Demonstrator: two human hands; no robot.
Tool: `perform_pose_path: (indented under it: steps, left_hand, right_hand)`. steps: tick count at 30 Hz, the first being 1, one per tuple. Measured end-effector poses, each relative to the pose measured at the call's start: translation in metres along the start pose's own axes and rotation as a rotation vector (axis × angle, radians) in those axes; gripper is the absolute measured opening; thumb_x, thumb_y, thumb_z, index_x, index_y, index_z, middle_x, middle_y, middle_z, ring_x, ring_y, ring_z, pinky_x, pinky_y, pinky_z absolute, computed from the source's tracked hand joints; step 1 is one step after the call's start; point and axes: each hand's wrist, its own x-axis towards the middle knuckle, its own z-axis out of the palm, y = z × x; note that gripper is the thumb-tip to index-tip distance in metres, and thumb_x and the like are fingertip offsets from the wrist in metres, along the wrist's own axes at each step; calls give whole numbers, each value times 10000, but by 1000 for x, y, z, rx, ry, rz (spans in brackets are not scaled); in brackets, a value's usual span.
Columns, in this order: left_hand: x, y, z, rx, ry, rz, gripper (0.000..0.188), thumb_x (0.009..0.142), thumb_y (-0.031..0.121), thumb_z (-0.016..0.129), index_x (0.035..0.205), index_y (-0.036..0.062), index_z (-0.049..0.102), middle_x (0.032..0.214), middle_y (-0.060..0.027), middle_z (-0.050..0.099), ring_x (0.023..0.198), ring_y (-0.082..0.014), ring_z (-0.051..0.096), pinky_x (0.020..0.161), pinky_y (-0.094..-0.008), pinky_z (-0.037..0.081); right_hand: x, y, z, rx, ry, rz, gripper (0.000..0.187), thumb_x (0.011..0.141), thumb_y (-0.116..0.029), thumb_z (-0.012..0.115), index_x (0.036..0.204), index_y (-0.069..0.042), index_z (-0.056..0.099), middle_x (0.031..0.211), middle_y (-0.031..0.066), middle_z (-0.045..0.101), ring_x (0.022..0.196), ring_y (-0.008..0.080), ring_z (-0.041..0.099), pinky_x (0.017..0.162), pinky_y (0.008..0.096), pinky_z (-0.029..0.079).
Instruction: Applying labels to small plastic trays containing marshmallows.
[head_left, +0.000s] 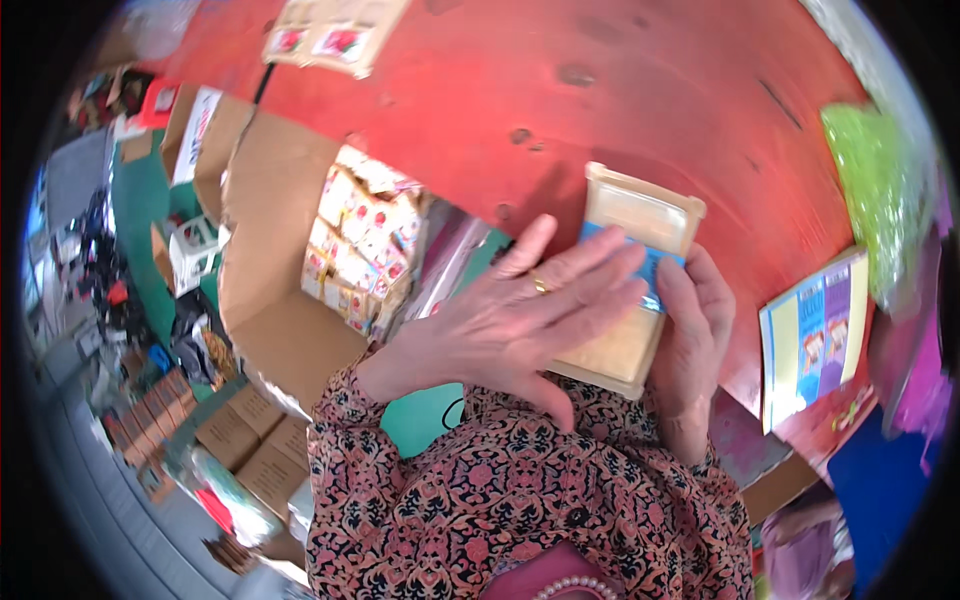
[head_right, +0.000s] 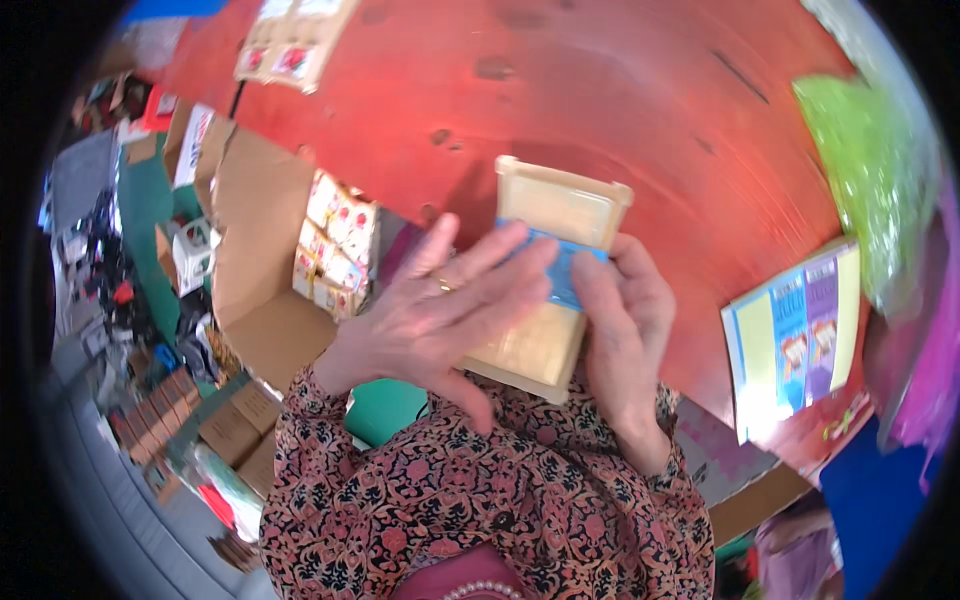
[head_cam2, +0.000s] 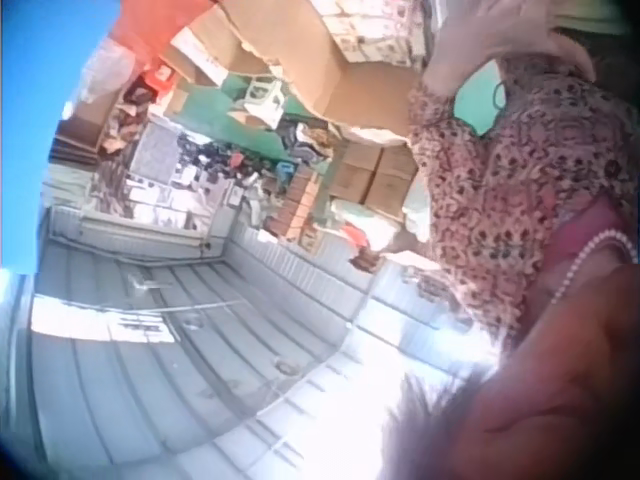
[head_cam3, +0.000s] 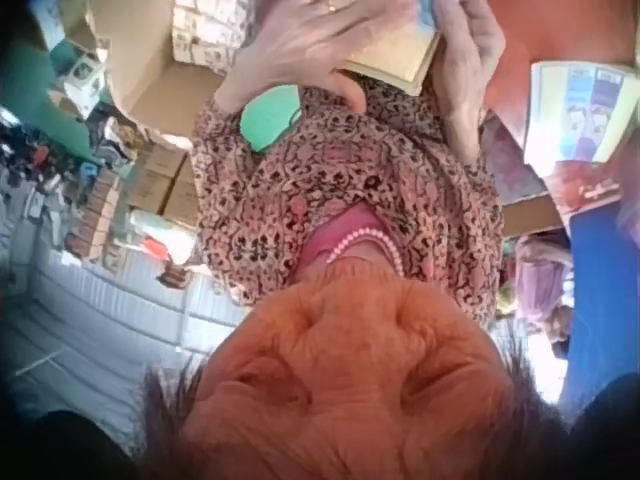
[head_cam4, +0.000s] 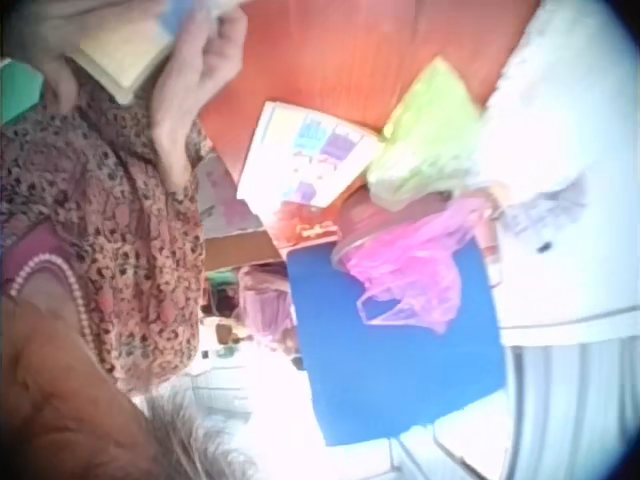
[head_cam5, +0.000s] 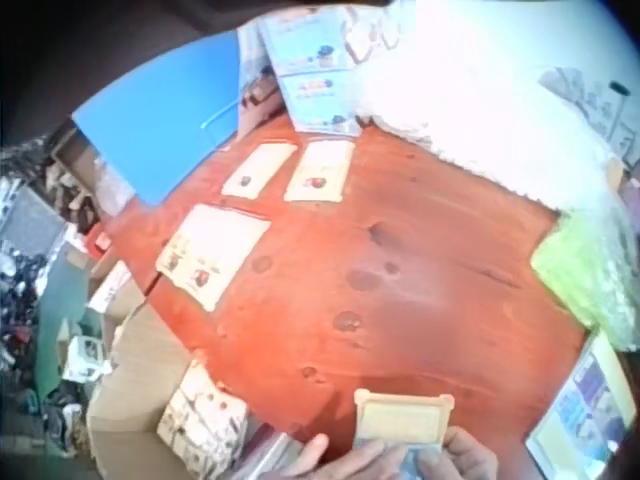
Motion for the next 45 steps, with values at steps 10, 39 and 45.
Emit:
perform_pose_path:
  steps: [10,39,45]
  left_hand:
    - [-24,15,24,110,639,149,215,763,61,635,976,33,635,998,-117,685,1069,-296,618,1114,-510,221]
    - [-251,-58,49,-1208,1966,-882,240,890,22,548,1119,-50,561,1074,-143,632,944,-243,637,823,-415,549]
    - [-358,-86,120,-1331,2193,-1087,254,924,18,488,1154,-91,476,1102,-198,580,953,-316,612,829,-493,541]
  right_hand:
    - [-2,-1,10,3,-220,256,237,894,-130,548,1047,51,557,926,109,654,774,121,628,715,244,504]
    - [-8,27,24,-483,-460,307,275,955,-195,509,1105,22,583,621,6,571,510,41,476,473,176,362]
    - [-8,34,28,-497,-426,314,285,949,-193,524,1138,16,566,637,-5,577,529,34,482,487,168,361]
